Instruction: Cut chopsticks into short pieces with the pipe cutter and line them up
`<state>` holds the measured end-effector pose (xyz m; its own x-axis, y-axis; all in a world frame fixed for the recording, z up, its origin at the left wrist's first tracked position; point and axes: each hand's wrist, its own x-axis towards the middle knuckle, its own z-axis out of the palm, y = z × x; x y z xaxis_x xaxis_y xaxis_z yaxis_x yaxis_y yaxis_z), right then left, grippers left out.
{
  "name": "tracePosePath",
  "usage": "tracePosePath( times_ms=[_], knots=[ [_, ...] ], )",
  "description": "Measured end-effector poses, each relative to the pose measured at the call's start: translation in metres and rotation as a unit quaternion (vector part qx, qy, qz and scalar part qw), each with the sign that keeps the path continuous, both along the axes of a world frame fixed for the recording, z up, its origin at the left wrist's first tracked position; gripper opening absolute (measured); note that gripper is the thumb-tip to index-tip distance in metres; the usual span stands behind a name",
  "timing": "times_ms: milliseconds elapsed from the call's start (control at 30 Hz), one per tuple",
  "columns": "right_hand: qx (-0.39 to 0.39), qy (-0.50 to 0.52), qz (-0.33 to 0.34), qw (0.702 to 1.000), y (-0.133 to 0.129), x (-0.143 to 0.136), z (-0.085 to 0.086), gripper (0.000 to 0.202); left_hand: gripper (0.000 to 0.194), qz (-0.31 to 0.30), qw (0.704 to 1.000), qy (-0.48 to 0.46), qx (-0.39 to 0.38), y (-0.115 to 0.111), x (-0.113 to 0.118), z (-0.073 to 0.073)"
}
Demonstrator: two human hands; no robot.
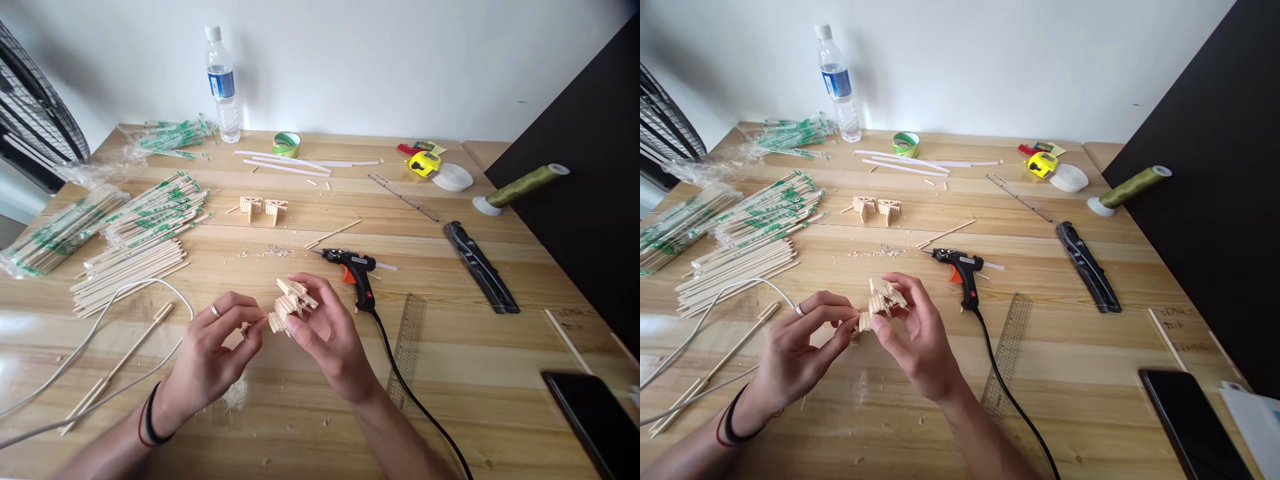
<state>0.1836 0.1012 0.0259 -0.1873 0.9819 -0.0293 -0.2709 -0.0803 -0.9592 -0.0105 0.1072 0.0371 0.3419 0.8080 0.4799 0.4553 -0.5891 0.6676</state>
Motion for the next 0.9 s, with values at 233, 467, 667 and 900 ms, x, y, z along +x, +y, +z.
tracePosePath(
  times_ms=[233,467,667,900],
  knots=[
    [0.014,-0.069,-0.047,0.996,-0.0002,-0.0032,-0.0022,0.040,0.017,-0.026,0.999,-0.024,-0.031,-0.0005,-0.0026,0.0021],
    [0.022,-0.070,-0.060,0.995,0.0015,-0.0010,-0.0029,0.041,0.020,-0.022,0.985,-0.116,-0.125,-0.0049,-0.0083,0.0018],
    [0.013,-0.018,-0.039,0.999,0.0012,0.0015,0.0004,0.042,0.017,0.010,0.992,-0.060,-0.114,0.0004,-0.0057,0.0028],
    [0.008,0.000,-0.017,1.000,0.0014,0.0027,0.0008,0.043,0.024,-0.028,0.998,-0.044,-0.044,0.0036,-0.0038,-0.0005]
  ],
)
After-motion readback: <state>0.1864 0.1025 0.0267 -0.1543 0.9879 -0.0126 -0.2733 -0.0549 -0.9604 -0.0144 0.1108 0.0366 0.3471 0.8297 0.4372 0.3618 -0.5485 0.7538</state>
